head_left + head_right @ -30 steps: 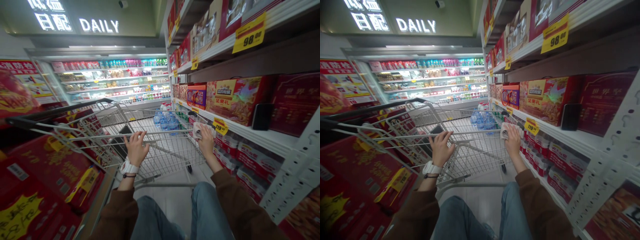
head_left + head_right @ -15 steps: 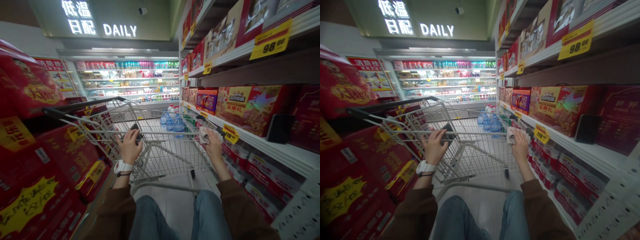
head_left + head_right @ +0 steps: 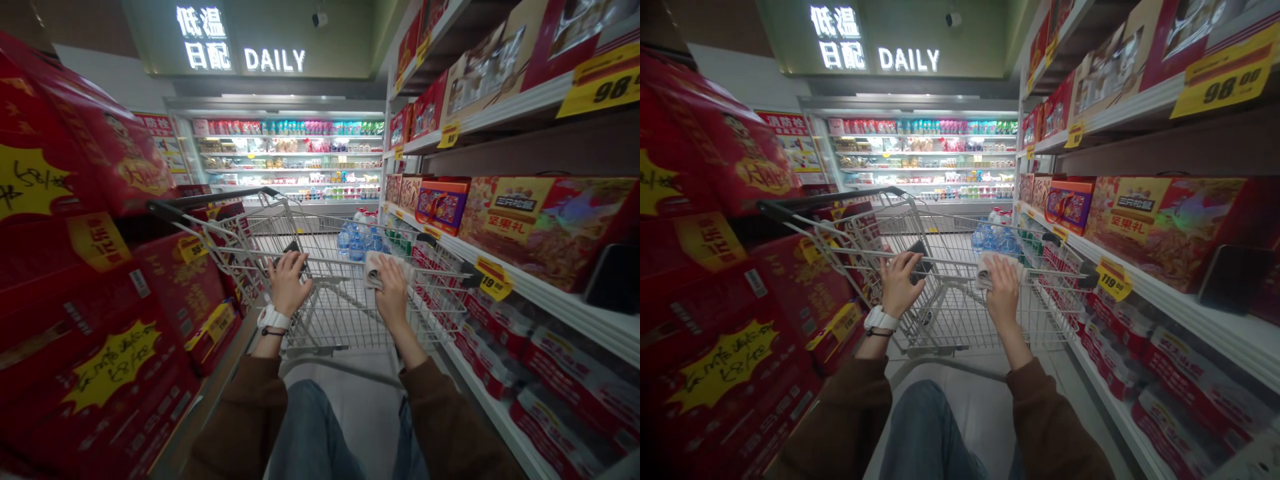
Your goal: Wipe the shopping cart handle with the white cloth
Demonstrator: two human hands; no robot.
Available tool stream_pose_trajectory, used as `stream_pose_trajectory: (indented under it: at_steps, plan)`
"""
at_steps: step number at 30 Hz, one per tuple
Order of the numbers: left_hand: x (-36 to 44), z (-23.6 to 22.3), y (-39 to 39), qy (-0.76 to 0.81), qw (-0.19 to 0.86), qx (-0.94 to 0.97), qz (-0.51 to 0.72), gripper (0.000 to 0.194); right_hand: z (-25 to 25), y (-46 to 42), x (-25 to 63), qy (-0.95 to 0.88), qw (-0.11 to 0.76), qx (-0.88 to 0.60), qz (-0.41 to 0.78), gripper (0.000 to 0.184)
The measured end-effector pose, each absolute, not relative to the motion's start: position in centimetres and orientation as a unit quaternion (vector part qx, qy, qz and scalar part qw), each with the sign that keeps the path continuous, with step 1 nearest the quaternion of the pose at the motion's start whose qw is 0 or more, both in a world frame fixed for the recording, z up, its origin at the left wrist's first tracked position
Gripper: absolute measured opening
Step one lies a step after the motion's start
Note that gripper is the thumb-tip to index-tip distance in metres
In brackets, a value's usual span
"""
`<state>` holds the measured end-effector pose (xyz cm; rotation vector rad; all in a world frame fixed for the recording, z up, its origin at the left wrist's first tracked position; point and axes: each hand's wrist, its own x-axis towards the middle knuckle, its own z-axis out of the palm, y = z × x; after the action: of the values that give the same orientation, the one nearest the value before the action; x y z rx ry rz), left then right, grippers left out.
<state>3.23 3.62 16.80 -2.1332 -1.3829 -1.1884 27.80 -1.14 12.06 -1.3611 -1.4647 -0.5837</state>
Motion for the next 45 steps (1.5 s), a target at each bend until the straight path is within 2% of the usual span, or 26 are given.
stream_pose_trajectory:
  at_steps: [5, 12, 15, 28, 38, 45]
  plan:
    - [2.8, 16.9, 3.3, -0.483, 0.170, -0.759, -0.401, 0.057, 13.2, -0.5, 24.9, -0.664, 0.470, -0.533, -0.235, 0.080]
    - [-1.7, 17.8, 4.0, -0.499, 0.222, -0.735, -0.402, 0.059, 12.2, -1.5, 32.4, -0.630, 0.473, -0.559, -0.259, 0.073]
    - [-1.8, 17.9, 4.2, -0.497, 0.217, -0.742, -0.394, 0.060, 12.3, -1.3, 32.8, -0.609, 0.477, -0.579, -0.257, 0.069]
    - [0.4, 17.4, 3.5, -0.498, 0.197, -0.747, -0.393, 0.066, 16.6, 1.5, 17.5, -0.703, 0.441, -0.519, -0.207, 0.077]
    - [-4.5, 12.8, 2.0, -0.562, 0.234, -0.690, -0.390, 0.068, 15.9, 0.8, 19.7, -0.676, 0.462, -0.534, -0.213, 0.078]
    - [-5.2, 13.8, 3.0, -0.573, 0.227, -0.700, -0.360, 0.063, 16.7, 1.6, 15.3, -0.709, 0.458, -0.494, -0.208, 0.080]
